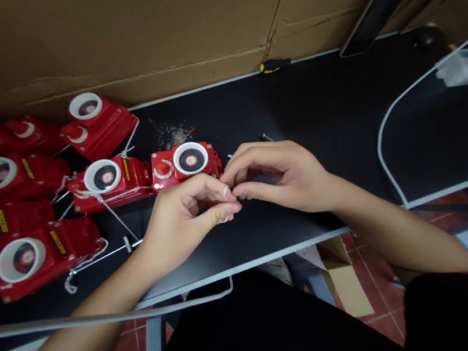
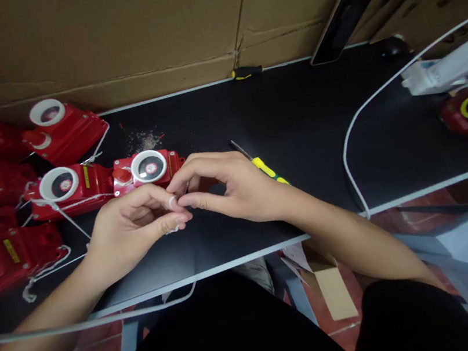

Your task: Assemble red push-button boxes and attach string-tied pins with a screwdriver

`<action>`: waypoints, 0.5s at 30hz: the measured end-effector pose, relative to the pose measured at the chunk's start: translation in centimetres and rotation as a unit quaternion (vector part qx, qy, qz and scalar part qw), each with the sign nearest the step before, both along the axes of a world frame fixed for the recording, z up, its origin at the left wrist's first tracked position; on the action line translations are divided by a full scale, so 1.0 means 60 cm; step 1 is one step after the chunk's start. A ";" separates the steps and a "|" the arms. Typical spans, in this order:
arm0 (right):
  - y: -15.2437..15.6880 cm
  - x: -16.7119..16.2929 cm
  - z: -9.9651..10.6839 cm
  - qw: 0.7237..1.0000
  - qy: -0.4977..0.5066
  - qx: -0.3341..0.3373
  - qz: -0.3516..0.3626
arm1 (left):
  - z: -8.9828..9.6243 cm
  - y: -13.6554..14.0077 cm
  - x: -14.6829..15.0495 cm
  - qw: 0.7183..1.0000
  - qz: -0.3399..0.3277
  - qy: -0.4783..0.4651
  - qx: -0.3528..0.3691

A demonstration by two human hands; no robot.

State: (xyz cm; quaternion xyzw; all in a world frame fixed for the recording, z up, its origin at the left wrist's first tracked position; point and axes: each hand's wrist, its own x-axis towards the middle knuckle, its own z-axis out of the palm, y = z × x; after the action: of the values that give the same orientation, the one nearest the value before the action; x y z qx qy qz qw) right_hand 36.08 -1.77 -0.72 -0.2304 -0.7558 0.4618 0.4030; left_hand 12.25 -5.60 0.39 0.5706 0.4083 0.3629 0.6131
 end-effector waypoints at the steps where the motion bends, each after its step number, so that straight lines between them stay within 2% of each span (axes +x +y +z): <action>1: 0.000 0.000 0.001 0.999 0.009 -0.035 0.011 | 0.001 0.000 0.001 1.000 -0.001 -0.007 -0.018; 4: -0.001 -0.002 0.002 0.987 0.022 -0.154 0.041 | 0.001 0.001 0.003 0.998 -0.006 -0.036 -0.046; 7: -0.003 -0.004 0.002 0.978 0.034 -0.203 0.046 | -0.002 0.002 0.006 0.998 -0.005 -0.045 -0.052; 11: -0.006 -0.006 0.004 0.984 0.025 -0.172 0.043 | -0.004 0.005 0.008 0.997 0.001 -0.059 -0.050; 15: -0.005 -0.003 0.002 0.997 0.003 -0.076 0.008 | -0.004 0.007 0.006 0.998 -0.003 -0.047 -0.034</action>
State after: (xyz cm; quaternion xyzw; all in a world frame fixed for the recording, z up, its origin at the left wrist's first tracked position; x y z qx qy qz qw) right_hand 35.91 -2.09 -0.59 -0.2527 -0.7190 0.5223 0.3826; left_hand 12.60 -5.16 0.16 0.5328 0.3894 0.3738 0.6517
